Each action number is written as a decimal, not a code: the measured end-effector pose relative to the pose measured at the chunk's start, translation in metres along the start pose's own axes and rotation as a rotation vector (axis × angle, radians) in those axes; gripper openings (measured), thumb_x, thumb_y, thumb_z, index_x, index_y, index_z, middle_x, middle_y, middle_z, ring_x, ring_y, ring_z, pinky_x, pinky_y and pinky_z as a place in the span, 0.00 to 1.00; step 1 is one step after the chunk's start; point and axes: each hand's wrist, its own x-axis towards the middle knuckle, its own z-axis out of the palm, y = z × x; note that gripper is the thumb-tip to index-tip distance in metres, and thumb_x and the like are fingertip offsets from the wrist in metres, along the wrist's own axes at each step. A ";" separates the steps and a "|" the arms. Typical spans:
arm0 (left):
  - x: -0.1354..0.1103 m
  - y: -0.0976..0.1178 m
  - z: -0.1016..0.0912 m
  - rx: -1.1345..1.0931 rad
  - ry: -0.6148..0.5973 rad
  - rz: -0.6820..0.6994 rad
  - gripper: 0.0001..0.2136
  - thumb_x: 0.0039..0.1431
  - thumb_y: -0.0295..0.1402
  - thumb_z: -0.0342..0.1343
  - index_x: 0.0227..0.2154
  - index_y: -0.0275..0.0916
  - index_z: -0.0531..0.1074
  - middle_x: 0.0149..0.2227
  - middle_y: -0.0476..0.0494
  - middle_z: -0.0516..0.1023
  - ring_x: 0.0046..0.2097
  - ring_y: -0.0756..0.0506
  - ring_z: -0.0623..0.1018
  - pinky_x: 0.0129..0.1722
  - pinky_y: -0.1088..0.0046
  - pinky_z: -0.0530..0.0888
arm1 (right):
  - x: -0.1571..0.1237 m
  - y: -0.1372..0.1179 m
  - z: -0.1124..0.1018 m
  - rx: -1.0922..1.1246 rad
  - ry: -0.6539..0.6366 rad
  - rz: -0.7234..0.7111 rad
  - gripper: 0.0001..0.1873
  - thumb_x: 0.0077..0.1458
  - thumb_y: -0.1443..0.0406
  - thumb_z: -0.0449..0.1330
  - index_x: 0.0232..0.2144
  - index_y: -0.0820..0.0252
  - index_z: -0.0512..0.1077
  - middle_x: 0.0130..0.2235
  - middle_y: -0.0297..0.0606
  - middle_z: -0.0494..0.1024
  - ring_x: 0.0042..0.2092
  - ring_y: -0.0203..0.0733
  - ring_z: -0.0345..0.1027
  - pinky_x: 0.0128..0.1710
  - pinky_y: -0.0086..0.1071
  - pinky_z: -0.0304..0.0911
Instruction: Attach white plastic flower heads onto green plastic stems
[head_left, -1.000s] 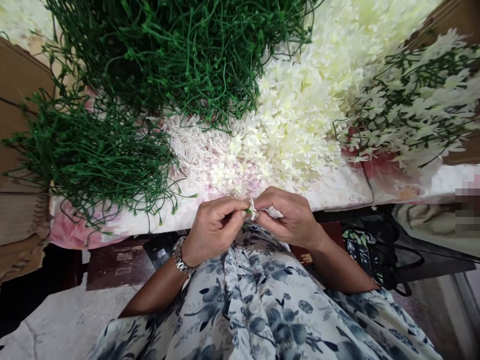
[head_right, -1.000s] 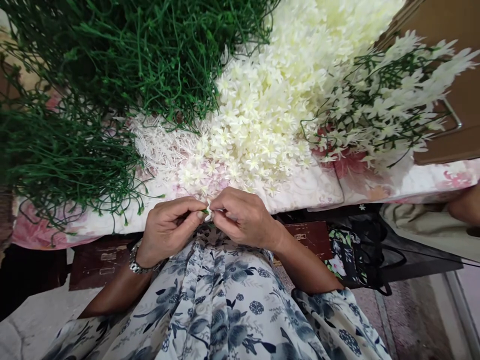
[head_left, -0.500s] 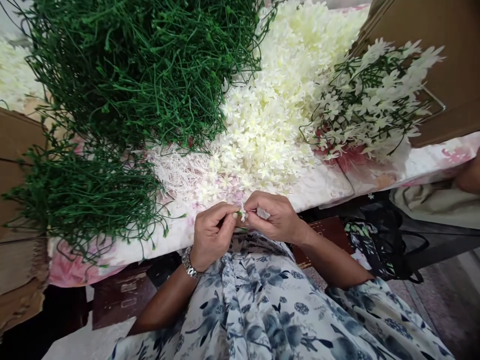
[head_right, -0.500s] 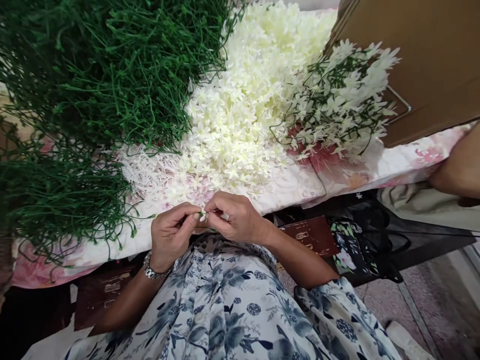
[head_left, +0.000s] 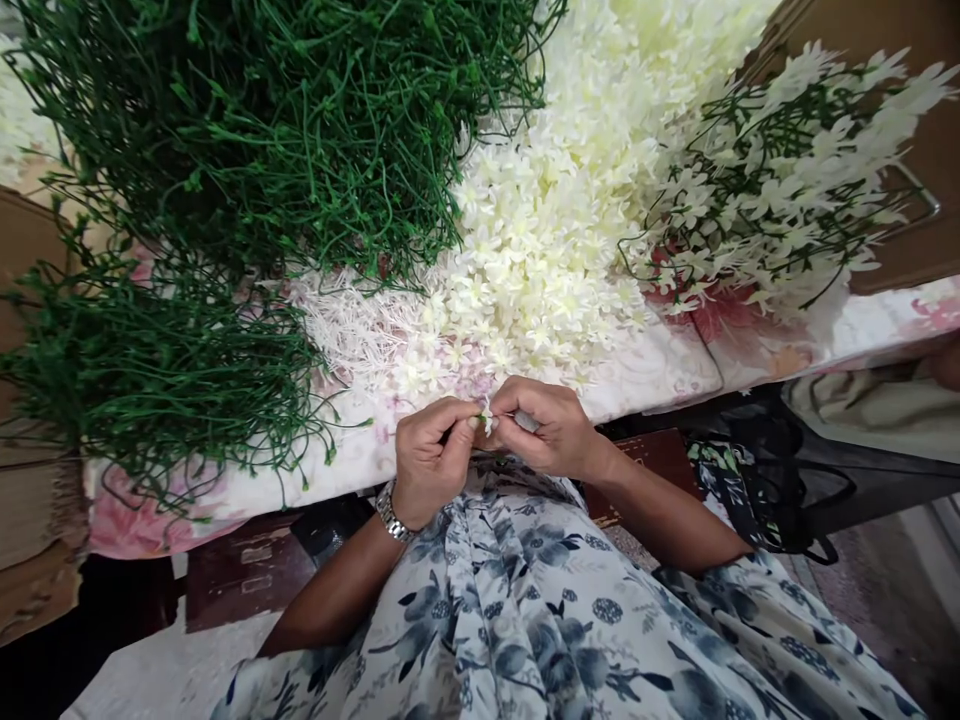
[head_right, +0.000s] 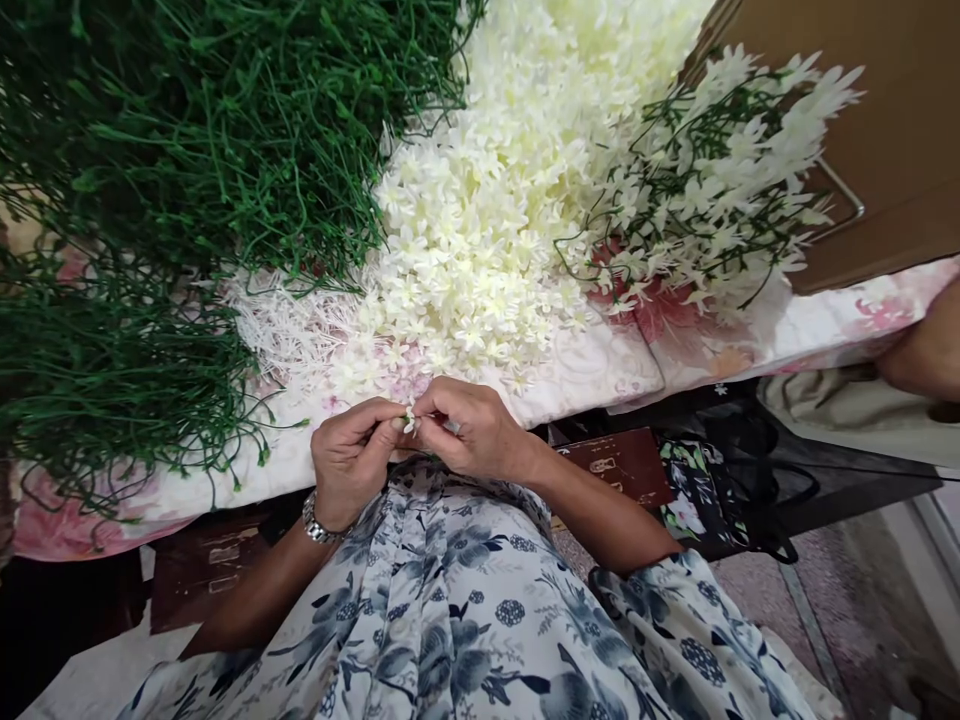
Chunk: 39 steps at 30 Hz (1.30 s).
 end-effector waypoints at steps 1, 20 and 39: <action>0.000 0.001 0.000 0.006 0.003 -0.008 0.06 0.54 0.27 0.51 0.28 0.35 0.73 0.25 0.48 0.75 0.26 0.52 0.73 0.27 0.79 0.69 | 0.000 0.000 0.000 0.000 -0.001 -0.001 0.04 0.51 0.72 0.53 0.28 0.62 0.67 0.25 0.34 0.71 0.27 0.31 0.64 0.28 0.25 0.61; 0.004 0.003 0.005 0.143 0.009 0.060 0.06 0.54 0.24 0.50 0.25 0.35 0.70 0.21 0.49 0.70 0.24 0.53 0.69 0.25 0.79 0.66 | 0.000 0.004 0.001 -0.040 -0.004 -0.037 0.06 0.50 0.74 0.53 0.31 0.61 0.67 0.26 0.35 0.71 0.29 0.34 0.66 0.28 0.29 0.63; 0.000 0.021 -0.008 -0.701 0.242 -0.365 0.06 0.49 0.33 0.60 0.29 0.37 0.71 0.19 0.52 0.72 0.18 0.56 0.67 0.16 0.82 0.64 | -0.009 -0.023 -0.020 -0.208 -0.065 -0.120 0.13 0.50 0.69 0.59 0.41 0.65 0.68 0.34 0.44 0.73 0.36 0.40 0.67 0.33 0.33 0.65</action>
